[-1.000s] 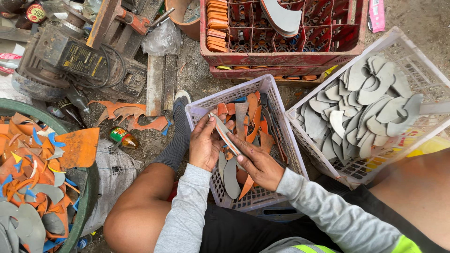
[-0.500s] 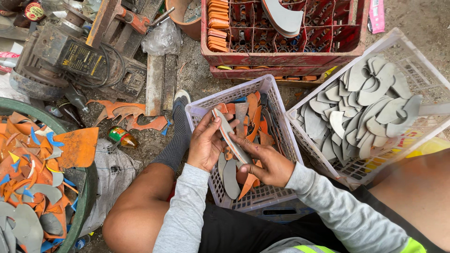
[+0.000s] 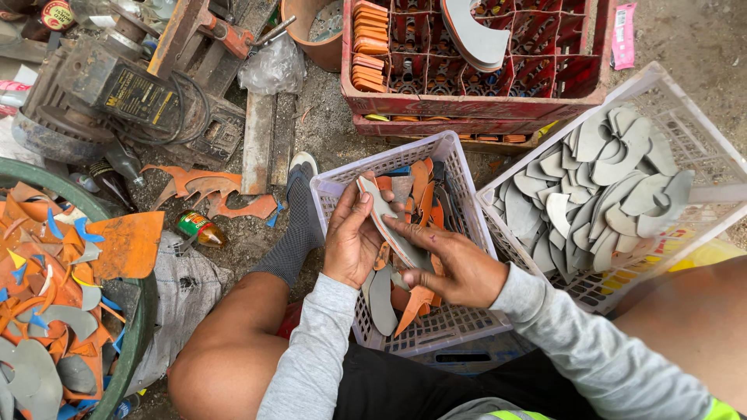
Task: The person sits among several plastic crates and sorts curved shoe sole pieces by color and type. They pick up individual pieces, inspect them, and place them into different crates, separating orange and gray components.
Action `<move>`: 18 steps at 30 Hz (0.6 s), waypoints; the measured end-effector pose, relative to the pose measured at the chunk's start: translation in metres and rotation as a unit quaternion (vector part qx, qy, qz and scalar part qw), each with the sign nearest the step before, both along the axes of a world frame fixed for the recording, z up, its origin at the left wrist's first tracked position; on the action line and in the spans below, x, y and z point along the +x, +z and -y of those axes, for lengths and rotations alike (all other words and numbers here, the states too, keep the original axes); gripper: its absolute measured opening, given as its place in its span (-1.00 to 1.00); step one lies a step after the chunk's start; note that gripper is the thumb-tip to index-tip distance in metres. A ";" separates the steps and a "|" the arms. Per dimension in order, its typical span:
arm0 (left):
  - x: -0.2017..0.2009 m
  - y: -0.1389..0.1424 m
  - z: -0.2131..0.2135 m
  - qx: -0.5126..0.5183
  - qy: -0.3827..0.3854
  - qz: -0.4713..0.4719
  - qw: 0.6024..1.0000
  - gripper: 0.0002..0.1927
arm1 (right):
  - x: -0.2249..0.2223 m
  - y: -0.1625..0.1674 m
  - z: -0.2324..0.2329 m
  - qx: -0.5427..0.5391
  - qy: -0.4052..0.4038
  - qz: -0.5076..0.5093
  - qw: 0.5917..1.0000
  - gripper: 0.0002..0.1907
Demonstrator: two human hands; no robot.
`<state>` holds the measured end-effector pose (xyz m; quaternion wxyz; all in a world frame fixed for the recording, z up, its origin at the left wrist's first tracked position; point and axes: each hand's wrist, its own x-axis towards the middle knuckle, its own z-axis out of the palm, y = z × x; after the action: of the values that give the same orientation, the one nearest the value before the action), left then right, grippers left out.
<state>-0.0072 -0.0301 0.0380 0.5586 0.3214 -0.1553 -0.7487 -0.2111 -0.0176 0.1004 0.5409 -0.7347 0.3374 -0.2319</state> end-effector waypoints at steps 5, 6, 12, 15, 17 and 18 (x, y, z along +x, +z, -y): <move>0.000 0.020 0.006 -0.032 -0.006 0.015 0.999 -0.42 | 0.002 0.013 0.024 0.052 -0.014 -0.038 0.998 -0.21; 0.003 0.025 0.006 -0.007 0.003 0.043 0.999 -0.36 | 0.001 0.013 0.032 0.010 -0.016 -0.015 1.000 -0.20; 0.013 0.037 0.010 0.029 0.011 0.182 0.983 -0.14 | -0.045 0.003 0.159 -0.371 -0.219 -0.194 0.881 -0.42; 0.010 0.032 0.011 0.048 0.004 0.225 0.973 -0.16 | -0.059 -0.013 0.215 -0.386 -0.248 -0.313 0.831 -0.53; 0.007 0.027 0.011 0.060 -0.005 0.265 0.962 -0.18 | -0.061 -0.029 0.232 -0.384 -0.248 -0.348 0.819 -0.56; 0.008 0.024 0.011 0.054 -0.011 0.269 0.962 -0.20 | -0.061 -0.036 0.236 -0.382 -0.242 -0.346 0.822 -0.54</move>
<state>0.0008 -0.0414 0.0619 0.4694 0.5387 -0.2624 -0.6485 -0.2719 -0.2541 0.0644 -0.0094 -0.8092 0.5537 -0.1965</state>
